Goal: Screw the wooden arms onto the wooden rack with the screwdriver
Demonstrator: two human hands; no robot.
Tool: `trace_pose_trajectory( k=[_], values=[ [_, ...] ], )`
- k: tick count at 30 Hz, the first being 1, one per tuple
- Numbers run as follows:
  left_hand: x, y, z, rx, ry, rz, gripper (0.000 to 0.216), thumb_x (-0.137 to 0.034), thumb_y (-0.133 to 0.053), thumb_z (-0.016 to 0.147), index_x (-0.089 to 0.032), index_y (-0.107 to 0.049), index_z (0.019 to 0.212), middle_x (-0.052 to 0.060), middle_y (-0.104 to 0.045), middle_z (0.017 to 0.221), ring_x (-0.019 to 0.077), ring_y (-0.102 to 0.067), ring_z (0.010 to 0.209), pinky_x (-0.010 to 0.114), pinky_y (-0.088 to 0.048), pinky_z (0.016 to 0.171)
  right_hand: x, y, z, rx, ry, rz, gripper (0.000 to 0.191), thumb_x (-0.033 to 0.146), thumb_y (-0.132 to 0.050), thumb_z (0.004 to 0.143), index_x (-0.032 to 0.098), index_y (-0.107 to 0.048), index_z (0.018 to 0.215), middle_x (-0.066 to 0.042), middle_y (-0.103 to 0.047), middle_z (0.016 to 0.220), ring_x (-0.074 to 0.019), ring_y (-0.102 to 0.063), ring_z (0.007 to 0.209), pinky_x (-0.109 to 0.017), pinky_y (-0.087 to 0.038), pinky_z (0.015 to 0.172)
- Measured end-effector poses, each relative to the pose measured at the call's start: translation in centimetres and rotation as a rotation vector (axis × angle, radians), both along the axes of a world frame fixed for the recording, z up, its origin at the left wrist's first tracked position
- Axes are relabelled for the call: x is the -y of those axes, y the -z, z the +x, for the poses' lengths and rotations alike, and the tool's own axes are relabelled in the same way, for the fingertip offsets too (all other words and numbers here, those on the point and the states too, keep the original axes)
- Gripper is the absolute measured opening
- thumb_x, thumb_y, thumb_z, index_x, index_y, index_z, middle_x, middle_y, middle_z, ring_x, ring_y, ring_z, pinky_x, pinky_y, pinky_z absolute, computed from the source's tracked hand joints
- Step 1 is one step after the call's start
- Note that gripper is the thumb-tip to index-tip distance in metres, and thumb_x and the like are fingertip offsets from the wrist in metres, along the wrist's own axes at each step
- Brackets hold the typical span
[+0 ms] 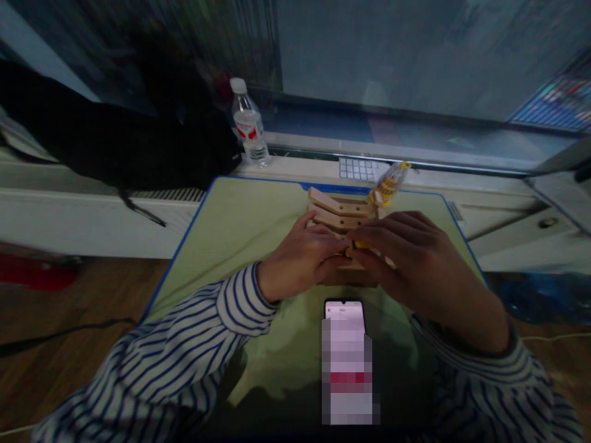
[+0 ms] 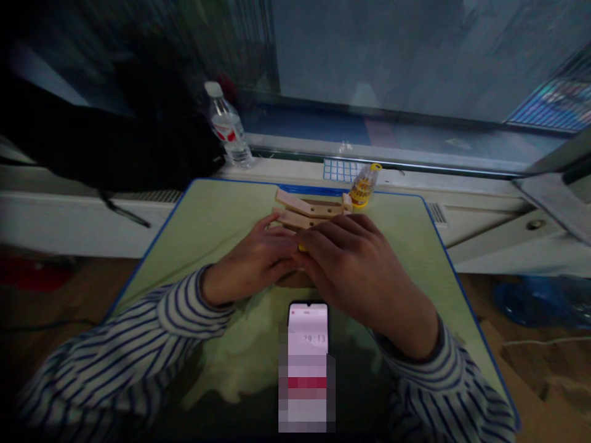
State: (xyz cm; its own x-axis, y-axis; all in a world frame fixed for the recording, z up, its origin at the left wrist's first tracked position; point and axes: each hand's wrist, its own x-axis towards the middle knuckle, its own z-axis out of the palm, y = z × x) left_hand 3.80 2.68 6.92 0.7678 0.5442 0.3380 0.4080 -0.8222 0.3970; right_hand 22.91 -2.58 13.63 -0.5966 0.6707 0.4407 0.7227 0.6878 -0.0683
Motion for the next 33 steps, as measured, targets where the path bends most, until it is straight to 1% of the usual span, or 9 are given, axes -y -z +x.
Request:
trace_pose_trajectory(
  k=[4,10,16,20,24,26,28,31,33],
  values=[
    [0.03,-0.13,0.04,-0.003,0.013,-0.01,0.024,-0.032,-0.043,0.096,-0.023,-0.065,0.1,0.0,-0.071,0.101,0.0183,-0.06,0.106,0.044,-0.018,0.111,-0.01,0.15,-0.04,0.005,0.019,-0.003,0.019,0.029,-0.053,0.092,0.015,-0.064,0.101,-0.009,-0.071,0.092,-0.0243,-0.063,0.085,-0.04,-0.048,0.079],
    [0.04,-0.4,0.04,0.039,0.033,-0.037,0.029,-0.036,-0.04,0.098,-0.021,-0.064,0.105,0.002,-0.071,0.106,0.0166,-0.059,0.108,0.041,-0.017,0.112,-0.03,0.33,-0.12,-0.005,0.016,-0.004,0.019,0.03,-0.052,0.093,0.016,-0.063,0.099,-0.009,-0.07,0.091,-0.0242,-0.063,0.085,-0.039,-0.047,0.078],
    [0.37,-0.59,0.16,0.044,-0.025,-0.037,0.025,-0.041,-0.05,0.093,-0.023,-0.066,0.099,-0.001,-0.072,0.099,0.0184,-0.062,0.102,0.043,-0.023,0.108,-0.14,0.4,-0.1,-0.023,-0.007,-0.011,0.02,0.03,-0.054,0.092,0.015,-0.063,0.102,-0.01,-0.07,0.092,-0.0246,-0.062,0.086,-0.04,-0.047,0.078],
    [0.6,-0.6,0.27,0.05,-0.068,-0.031,0.028,-0.045,-0.051,0.092,-0.023,-0.067,0.098,0.0,-0.073,0.091,0.0188,-0.064,0.096,0.045,-0.023,0.107,-0.13,0.36,-0.11,-0.033,-0.004,-0.017,0.021,0.03,-0.055,0.091,0.015,-0.063,0.104,-0.01,-0.07,0.094,-0.0248,-0.063,0.088,-0.04,-0.047,0.079],
    [0.49,-0.48,0.09,0.036,-0.049,-0.022,0.03,-0.044,-0.049,0.093,-0.023,-0.065,0.109,0.002,-0.071,0.106,0.0202,-0.06,0.107,0.044,-0.021,0.109,0.08,0.2,-0.13,-0.055,-0.031,-0.06,0.024,0.024,-0.056,0.09,0.014,-0.061,0.112,-0.01,-0.07,0.106,-0.0234,-0.062,0.098,-0.038,-0.047,0.087],
    [0.4,-0.4,-0.02,0.015,-0.053,-0.016,0.031,-0.042,-0.048,0.094,-0.023,-0.064,0.111,0.002,-0.07,0.11,0.0207,-0.059,0.109,0.045,-0.02,0.11,0.17,0.13,-0.1,-0.055,-0.053,-0.074,0.028,0.02,-0.056,0.09,0.014,-0.059,0.117,-0.01,-0.069,0.111,-0.0222,-0.061,0.103,-0.037,-0.046,0.09],
    [0.34,-0.33,-0.09,-0.001,-0.06,-0.003,0.032,-0.044,-0.045,0.095,-0.021,-0.065,0.106,0.002,-0.071,0.104,0.0201,-0.061,0.104,0.045,-0.019,0.11,0.2,0.13,-0.05,-0.05,-0.062,-0.065,0.03,0.018,-0.056,0.09,0.015,-0.058,0.12,-0.009,-0.069,0.111,-0.0214,-0.061,0.104,-0.037,-0.046,0.091],
    [0.31,-0.25,-0.1,-0.013,-0.063,0.017,0.038,-0.047,-0.041,0.095,-0.019,-0.066,0.099,0.003,-0.072,0.094,0.0195,-0.064,0.097,0.044,-0.021,0.109,0.15,0.18,0.02,-0.044,-0.057,-0.052,0.028,0.019,-0.054,0.091,0.016,-0.059,0.118,-0.008,-0.07,0.109,-0.0215,-0.061,0.102,-0.038,-0.046,0.09],
    [0.29,-0.19,-0.07,-0.012,-0.06,0.023,0.037,-0.046,-0.041,0.096,-0.019,-0.066,0.099,0.003,-0.072,0.095,0.0201,-0.063,0.099,0.044,-0.022,0.108,0.15,0.18,0.05,-0.039,-0.047,-0.051,0.025,0.021,-0.054,0.091,0.016,-0.061,0.115,-0.008,-0.07,0.107,-0.0221,-0.062,0.1,-0.038,-0.047,0.088]
  ],
)
